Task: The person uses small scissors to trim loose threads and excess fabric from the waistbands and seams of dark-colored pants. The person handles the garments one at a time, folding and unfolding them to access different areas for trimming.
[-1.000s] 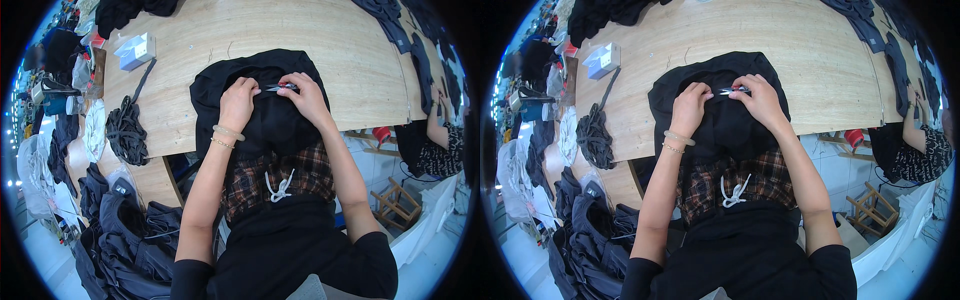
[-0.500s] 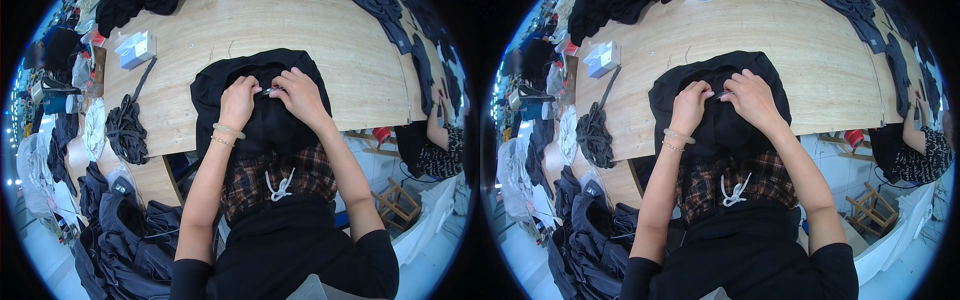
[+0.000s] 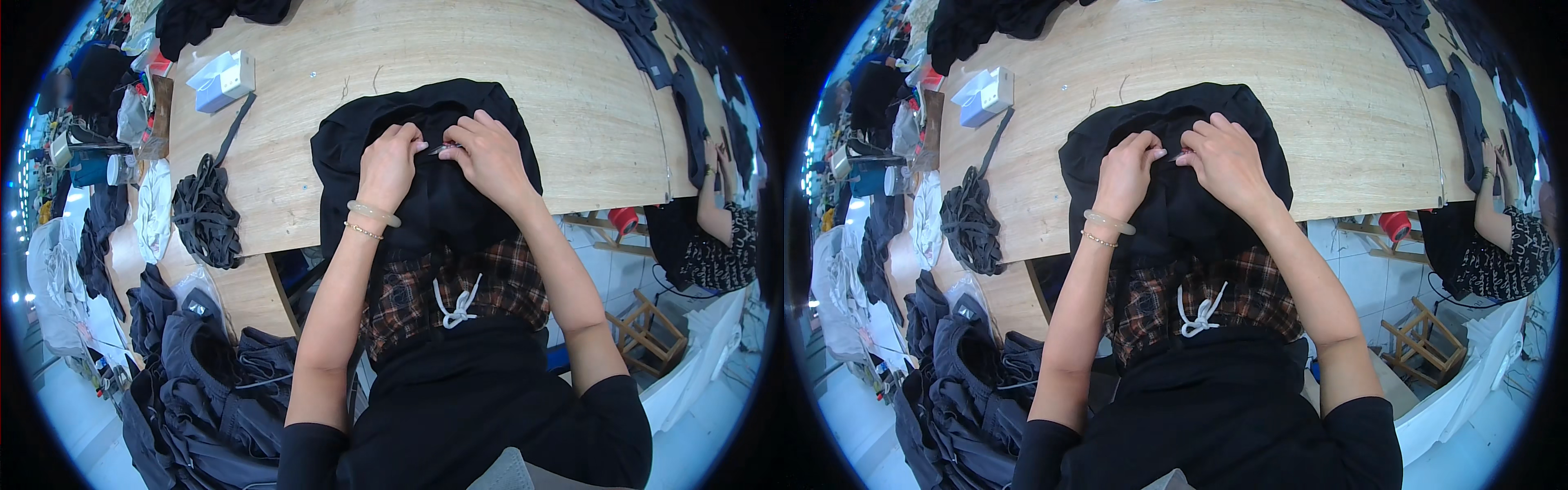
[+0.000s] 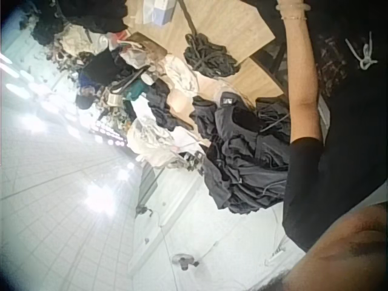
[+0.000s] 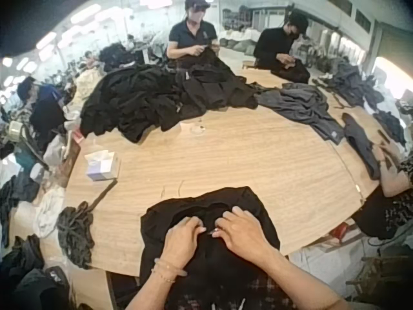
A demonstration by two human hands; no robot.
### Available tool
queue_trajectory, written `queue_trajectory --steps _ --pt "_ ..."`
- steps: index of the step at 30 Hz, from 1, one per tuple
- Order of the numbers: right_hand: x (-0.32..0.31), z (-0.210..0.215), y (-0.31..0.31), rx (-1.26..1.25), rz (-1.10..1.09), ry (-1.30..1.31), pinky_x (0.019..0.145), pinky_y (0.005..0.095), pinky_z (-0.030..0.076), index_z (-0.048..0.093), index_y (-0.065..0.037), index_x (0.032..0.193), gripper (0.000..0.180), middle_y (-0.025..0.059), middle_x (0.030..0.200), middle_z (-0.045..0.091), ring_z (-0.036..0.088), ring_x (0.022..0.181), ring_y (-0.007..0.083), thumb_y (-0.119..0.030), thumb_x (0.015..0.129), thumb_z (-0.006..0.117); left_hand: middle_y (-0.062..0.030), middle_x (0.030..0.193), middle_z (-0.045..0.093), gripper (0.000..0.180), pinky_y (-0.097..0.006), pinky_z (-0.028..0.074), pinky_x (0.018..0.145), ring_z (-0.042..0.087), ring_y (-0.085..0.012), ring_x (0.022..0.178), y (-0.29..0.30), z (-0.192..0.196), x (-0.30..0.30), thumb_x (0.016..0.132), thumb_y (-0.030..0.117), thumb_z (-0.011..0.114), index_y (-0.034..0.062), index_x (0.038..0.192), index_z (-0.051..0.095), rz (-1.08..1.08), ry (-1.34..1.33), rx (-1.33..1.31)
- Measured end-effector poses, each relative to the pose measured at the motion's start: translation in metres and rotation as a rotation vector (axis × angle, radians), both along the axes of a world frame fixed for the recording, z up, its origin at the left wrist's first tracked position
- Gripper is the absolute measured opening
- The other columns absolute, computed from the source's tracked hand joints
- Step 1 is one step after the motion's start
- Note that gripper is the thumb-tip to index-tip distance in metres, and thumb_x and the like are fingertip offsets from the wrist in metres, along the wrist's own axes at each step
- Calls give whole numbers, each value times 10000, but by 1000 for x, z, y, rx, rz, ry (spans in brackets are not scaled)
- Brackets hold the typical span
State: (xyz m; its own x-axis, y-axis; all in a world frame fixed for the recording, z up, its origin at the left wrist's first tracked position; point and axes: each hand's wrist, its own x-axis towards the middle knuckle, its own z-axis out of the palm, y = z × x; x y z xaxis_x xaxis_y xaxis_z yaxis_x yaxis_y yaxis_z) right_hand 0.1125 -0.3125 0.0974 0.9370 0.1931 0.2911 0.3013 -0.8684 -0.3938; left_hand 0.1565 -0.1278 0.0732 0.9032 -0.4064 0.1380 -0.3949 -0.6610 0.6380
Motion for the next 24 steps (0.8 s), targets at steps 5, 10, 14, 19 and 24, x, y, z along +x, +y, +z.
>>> queue_trajectory --steps 5,10,14,19,24 --pt "1 -3 -10 329 -113 213 789 366 472 697 -55 906 183 51 876 664 586 886 252 -207 833 768 -101 895 689 91 -373 545 735 704 -262 824 5 -6 6 929 84 667 43 982 606 100 299 -217" --pt "-2 -23 -29 510 -160 247 812 355 475 708 -46 950 205 58 916 686 598 902 254 -218 852 760 -75 945 675 186 -353 548 732 690 -218 809 13 5 0 877 112 733 79 1034 638 -110 94 -165" --pt "-2 -21 -27 516 -178 273 815 351 475 709 -50 959 210 57 929 691 601 912 246 -223 852 762 -64 936 650 219 -370 536 703 679 -255 809 8 -4 -5 828 127 768 99 1017 661 -129 -104 12" --pt "-3 -19 -24 418 -153 220 796 357 474 698 -60 950 209 43 910 673 587 902 245 -220 837 772 -76 872 645 125 -392 517 674 673 -292 792 7 -6 2 854 102 731 73 938 643 -43 -50 -50" --pt "-4 -17 -14 259 -56 113 786 370 453 688 -73 919 207 27 856 629 561 870 243 -232 819 776 -100 803 649 81 -376 505 634 667 -281 716 7 -7 6 894 73 689 55 932 620 -31 -21 -89"
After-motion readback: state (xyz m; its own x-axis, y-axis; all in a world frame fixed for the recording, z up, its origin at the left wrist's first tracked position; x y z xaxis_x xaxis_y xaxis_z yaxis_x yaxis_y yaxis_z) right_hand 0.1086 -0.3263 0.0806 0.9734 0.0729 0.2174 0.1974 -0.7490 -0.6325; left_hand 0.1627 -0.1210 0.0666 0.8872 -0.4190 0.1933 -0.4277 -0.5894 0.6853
